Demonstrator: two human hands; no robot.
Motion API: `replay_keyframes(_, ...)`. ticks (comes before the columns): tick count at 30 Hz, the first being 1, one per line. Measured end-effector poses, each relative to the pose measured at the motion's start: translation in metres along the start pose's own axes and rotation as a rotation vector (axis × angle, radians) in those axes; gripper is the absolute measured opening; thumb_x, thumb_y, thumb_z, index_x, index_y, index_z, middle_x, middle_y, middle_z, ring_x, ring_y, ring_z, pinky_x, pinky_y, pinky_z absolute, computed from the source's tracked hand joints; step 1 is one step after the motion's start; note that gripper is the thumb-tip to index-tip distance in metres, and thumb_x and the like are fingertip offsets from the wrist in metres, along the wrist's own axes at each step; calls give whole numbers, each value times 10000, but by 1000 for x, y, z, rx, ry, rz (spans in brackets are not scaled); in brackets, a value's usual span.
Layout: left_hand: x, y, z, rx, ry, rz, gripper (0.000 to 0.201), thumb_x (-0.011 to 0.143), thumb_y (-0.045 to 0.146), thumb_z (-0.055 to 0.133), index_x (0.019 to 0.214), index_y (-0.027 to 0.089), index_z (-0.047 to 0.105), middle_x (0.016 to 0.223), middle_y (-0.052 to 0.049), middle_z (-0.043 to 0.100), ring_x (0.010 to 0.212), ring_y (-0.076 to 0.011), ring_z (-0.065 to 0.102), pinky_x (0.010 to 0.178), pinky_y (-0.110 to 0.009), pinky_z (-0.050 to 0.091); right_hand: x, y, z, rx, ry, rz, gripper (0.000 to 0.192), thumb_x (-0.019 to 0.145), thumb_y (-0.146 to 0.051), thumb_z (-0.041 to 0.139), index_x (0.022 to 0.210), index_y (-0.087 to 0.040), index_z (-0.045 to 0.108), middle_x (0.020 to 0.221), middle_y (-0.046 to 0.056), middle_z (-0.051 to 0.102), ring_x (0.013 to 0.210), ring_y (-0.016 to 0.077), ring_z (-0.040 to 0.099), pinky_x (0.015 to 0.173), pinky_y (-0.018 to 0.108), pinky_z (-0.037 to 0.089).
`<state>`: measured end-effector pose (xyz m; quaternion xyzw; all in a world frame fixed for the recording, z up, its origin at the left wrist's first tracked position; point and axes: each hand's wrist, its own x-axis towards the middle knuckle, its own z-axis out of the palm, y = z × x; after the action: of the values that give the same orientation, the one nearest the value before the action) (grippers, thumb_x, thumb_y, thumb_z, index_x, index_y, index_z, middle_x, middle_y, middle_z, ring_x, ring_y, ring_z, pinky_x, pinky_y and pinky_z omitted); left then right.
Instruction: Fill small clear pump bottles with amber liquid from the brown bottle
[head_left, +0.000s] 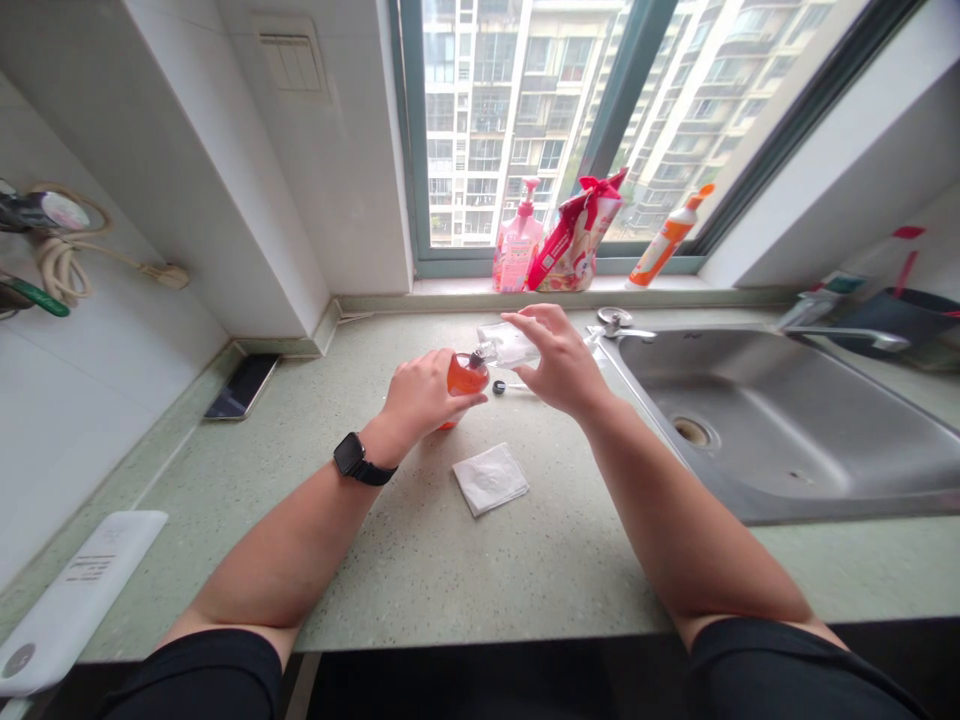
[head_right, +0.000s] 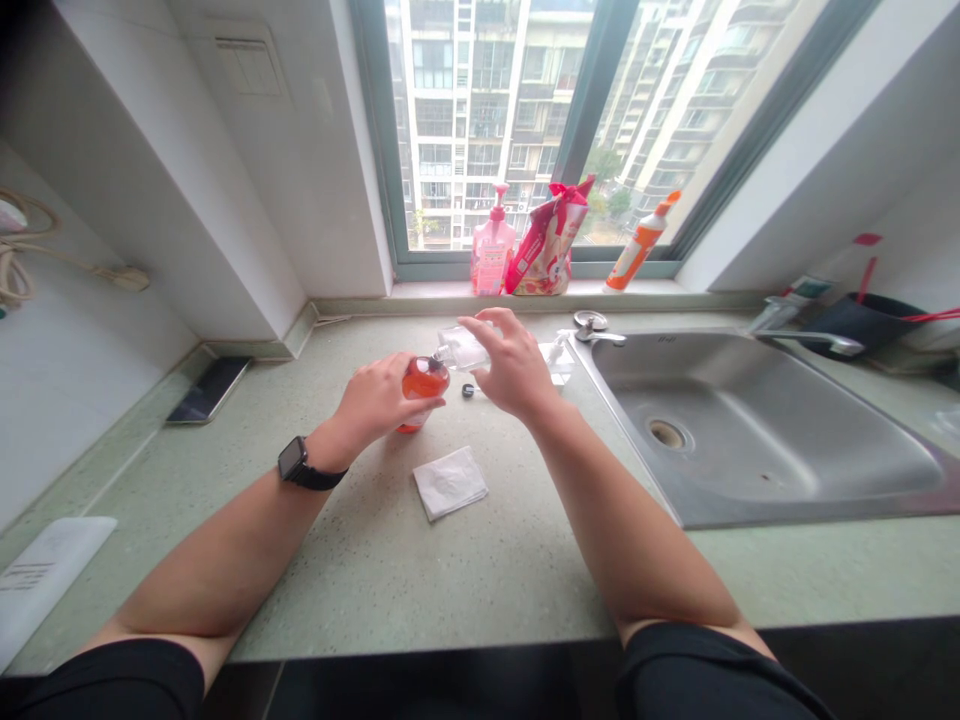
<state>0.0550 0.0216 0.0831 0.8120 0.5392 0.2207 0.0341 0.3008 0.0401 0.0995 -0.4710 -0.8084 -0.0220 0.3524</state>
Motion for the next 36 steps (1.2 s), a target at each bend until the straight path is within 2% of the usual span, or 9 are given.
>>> replay_keyframes(11,-2,0,1,13,-7,-16,651,862,714,812,1217,207,612,1174,-91,767,1004,-289,726,840,-377,499,0,-2,-1,-64,-6,-23,753,797,-93,683,1509,-317,591,1446,117,573,1317,346,611,1093,566,567)
replay_keyframes(36,-2,3,1,7,-23,-15,653,856,682,833,1241,200,619,1197,-110,754,1040,-305,724,868,-391,532,0,-4,-1,-114,4,-48,686,843,-95,647,1496,-301,605,1468,124,562,1341,347,588,1108,562,540)
